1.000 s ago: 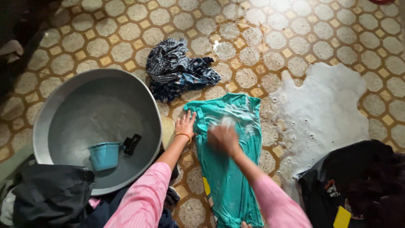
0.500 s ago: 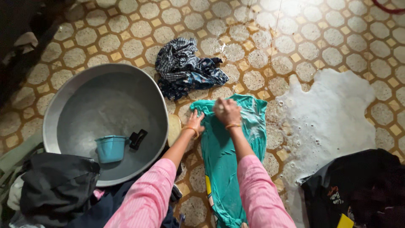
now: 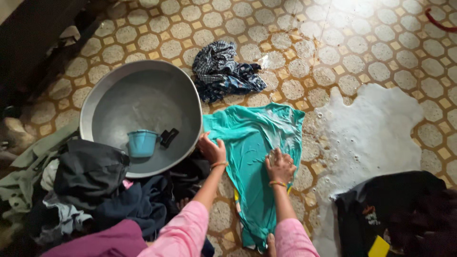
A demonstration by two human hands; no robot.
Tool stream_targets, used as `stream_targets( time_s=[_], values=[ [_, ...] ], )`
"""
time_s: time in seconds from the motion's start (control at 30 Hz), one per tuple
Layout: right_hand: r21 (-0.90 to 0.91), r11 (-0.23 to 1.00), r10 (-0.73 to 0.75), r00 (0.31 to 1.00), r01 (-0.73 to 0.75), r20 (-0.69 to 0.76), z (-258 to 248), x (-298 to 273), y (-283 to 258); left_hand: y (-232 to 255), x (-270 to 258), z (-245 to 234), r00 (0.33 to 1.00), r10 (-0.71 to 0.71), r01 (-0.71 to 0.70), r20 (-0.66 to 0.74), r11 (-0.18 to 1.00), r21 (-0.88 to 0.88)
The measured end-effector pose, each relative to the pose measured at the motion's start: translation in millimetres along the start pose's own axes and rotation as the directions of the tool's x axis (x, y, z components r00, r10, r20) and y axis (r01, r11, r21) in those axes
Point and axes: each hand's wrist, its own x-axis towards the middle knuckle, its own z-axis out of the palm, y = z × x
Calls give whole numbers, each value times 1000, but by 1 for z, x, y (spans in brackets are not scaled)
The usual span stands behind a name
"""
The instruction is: The person hand-washes a teal t-shirt and a pair of black shorts on a tiled floor. They scrub the items with a yellow bar of soap, rinse them using water from a metal basin, and wring out the excess water.
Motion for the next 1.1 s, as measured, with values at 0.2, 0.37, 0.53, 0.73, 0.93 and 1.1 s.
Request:
stream_targets(
  time_s=[0.2, 0.37, 0.53, 0.73, 0.93, 1.1],
  values=[
    [42, 996, -77, 994, 74, 73, -7, -3, 7, -21, -36, -50, 552, 504, -517, 665, 832, -201],
    [180, 976, 59, 945, -122, 322, -29, 33, 2, -24, -69, -14, 445, 408, -582, 797, 809, -89],
    [328, 938, 40, 973, -115, 228, -43, 40, -11, 61, -199, -31, 235, 132, -83, 963, 990, -116],
    [188, 966, -206, 965, 175, 163, -36, -18, 35, 103, -206, -62, 79, 410, -215, 909, 897, -386],
    [175, 966, 166, 974, -192, 154, -30, 22, 23, 45, -106, -18, -61, 851, -506, 522, 425, -751],
    [223, 768, -629, 772, 600, 90, -80, -46, -35, 18, -126, -32, -298, 811, -508, 503, 312, -803]
  ],
)
